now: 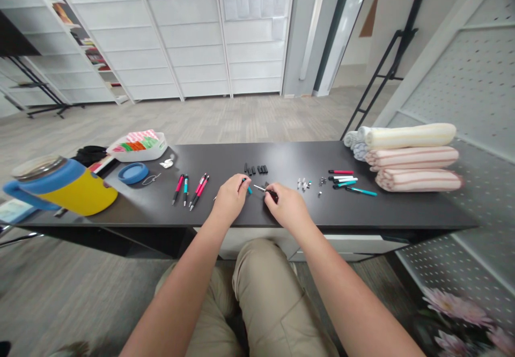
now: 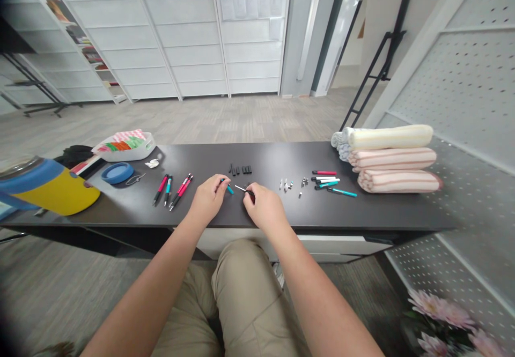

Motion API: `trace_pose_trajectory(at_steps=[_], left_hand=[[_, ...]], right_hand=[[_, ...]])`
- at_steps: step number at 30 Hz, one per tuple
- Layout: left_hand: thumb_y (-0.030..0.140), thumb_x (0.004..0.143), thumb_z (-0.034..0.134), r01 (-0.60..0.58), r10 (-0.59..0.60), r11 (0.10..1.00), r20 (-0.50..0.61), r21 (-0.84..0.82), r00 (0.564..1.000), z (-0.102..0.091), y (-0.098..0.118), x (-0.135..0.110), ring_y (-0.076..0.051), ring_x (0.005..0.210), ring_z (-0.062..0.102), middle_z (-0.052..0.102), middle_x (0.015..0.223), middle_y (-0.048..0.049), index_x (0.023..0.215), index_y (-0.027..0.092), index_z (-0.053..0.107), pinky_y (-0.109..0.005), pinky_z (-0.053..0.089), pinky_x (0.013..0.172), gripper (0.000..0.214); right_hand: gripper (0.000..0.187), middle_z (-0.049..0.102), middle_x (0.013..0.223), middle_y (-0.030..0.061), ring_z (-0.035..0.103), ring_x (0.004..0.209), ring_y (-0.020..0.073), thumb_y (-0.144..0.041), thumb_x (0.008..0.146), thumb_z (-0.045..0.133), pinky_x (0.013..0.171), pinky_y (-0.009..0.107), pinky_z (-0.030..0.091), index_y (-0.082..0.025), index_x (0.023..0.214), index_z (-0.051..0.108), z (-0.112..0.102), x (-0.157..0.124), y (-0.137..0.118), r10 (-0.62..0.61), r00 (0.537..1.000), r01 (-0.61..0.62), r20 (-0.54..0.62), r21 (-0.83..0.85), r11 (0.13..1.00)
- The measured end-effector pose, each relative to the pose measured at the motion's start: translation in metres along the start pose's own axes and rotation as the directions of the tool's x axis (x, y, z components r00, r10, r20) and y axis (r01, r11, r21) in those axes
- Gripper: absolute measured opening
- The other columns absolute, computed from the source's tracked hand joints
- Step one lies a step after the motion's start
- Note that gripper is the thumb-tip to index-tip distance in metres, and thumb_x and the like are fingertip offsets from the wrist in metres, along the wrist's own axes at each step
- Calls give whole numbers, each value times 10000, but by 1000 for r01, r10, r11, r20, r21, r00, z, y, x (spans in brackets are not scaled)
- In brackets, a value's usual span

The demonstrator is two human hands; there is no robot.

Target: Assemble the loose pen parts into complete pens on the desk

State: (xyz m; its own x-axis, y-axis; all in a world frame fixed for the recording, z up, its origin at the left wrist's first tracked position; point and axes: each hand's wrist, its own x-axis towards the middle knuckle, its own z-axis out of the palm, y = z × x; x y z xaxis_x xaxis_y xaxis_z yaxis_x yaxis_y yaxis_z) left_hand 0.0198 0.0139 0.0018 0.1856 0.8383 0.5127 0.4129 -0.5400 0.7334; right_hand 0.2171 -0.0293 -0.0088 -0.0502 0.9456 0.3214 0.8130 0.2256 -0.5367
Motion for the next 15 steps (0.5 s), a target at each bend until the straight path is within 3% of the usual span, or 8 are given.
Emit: trace_pose_trajectory(at_steps=[4,8,12,15], left_hand=[[424,1053,503,86,-86,988,-2,125,996,-4,-4,-1,-196,826,663,719,886,-37,1047,227,702,-299,478,816,280],[481,1057,486,190,-186,980,-71,64,980,-6,-9,0,-172,736,689,702,771,-10,1058,218,695,-275,497,739,336],[464,1035,548,240,-268,955,-158,-172,950,-3,-18,2,-141,686,691,711,769,-16,1025,198,703,-237,509,694,308],[473,994,630,265,-401,834,-202,-484,894,-1,-23,5,-122,611,663,694,731,-20,987,168,695,-217,514,632,312]], right_hand=[[173,786,1009,57,711,887,221,-279,982,574,771,306,452,-234,1067,718,-1,-1,-2,12,1000,-12,-3,-35,999],[176,786,997,49,709,872,212,-294,988,567,755,296,440,-237,1066,715,-2,0,-3,28,1000,-28,11,-53,998],[176,783,987,51,702,863,209,-304,992,562,747,293,427,-238,1059,711,-2,0,-4,39,999,-38,18,-55,998],[173,779,962,46,696,842,208,-312,993,561,730,294,415,-238,1050,707,-2,-1,-4,41,999,-40,16,-56,998]])
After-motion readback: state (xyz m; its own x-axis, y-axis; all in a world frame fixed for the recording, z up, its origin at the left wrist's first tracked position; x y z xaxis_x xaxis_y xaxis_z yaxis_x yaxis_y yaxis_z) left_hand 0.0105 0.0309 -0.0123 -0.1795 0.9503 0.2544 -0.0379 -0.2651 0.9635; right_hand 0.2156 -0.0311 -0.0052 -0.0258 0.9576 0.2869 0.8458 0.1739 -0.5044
